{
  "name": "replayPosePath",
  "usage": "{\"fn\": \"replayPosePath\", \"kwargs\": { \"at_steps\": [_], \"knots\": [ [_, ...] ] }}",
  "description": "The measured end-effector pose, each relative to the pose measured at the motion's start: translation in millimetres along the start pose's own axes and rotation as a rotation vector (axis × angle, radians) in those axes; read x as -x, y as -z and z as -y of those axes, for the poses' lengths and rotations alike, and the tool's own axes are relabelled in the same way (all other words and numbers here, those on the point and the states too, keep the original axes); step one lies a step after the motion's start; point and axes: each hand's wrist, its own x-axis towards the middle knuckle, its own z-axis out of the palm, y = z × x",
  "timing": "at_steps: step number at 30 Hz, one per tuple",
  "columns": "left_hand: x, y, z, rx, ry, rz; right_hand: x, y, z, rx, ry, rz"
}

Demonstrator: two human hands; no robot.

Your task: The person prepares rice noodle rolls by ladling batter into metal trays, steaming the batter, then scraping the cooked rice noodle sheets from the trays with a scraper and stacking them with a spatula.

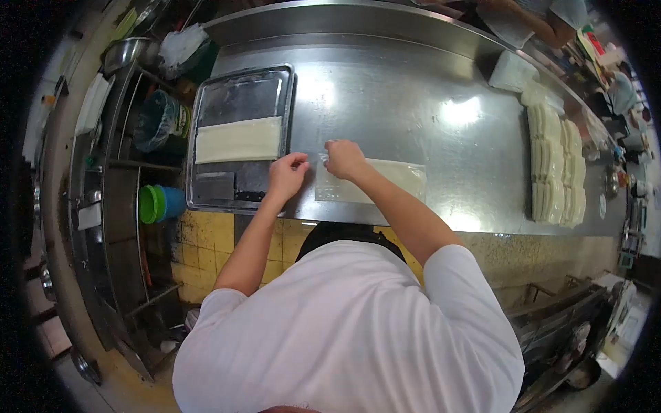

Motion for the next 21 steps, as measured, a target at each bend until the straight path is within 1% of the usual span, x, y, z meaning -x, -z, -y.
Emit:
{"fn": "replayPosePath", "kwargs": {
  "at_steps": [1, 3, 5, 7, 9, 10, 12, 13, 15, 16, 18, 19, 21],
  "knots": [
    [-0.7, -4.0, 0.2, -0.018, -0.003, -0.006, -4.7, -3.8, 2.8, 0.004, 0.011, 0.009],
    [-0.6, -12.0, 0.2, -0.014, 0.050, 0.018, -10.6, -10.7, 5.5, 0.103, -0.029, 0.066],
    [-1.6, -22.2, 2.8, -0.093, -0.124, 0.007, -10.5, -12.1, 1.7, 0.080, 0.004, 0.069],
    [2.6, -30.4, 5.2, -0.142, -0.142, 0.014, -4.8, -5.8, -2.4, 0.057, 0.031, 0.066],
    [4.4, -36.3, 7.5, -0.197, -0.233, 0.038, 9.2, 5.3, -4.8, -0.076, 0.120, -0.011],
    [4.3, -35.1, 2.9, -0.198, -0.239, 0.041, 16.9, 7.8, -7.6, -0.077, 0.116, -0.017],
    [4.3, -32.5, -7.3, -0.041, 0.042, 0.272, 36.7, 11.9, -13.7, -0.218, 0.126, -0.159],
    [5.1, -36.1, -5.5, -0.048, 0.031, 0.281, 50.3, 15.5, -16.6, -0.223, 0.117, -0.171],
    [7.4, -49.3, 5.0, 0.048, 0.051, 0.142, 84.4, 22.6, -24.6, -0.359, 0.036, -0.288],
    [7.2, -54.1, 5.8, 0.042, 0.033, 0.159, 102.2, 24.0, -30.8, -0.362, 0.019, -0.307],
    [9.1, -63.3, 3.0, -0.172, 0.053, 0.084, 141.7, 23.2, -44.2, -0.460, -0.125, -0.306],
    [11.7, -66.7, -2.6, -0.179, 0.034, 0.102, 162.5, 19.8, -51.0, -0.467, -0.143, -0.324],
    [15.3, -71.5, -15.3, -0.328, 0.069, 0.002, 200.6, 10.1, -65.3, -0.590, -0.261, -0.361]
  ]
}}
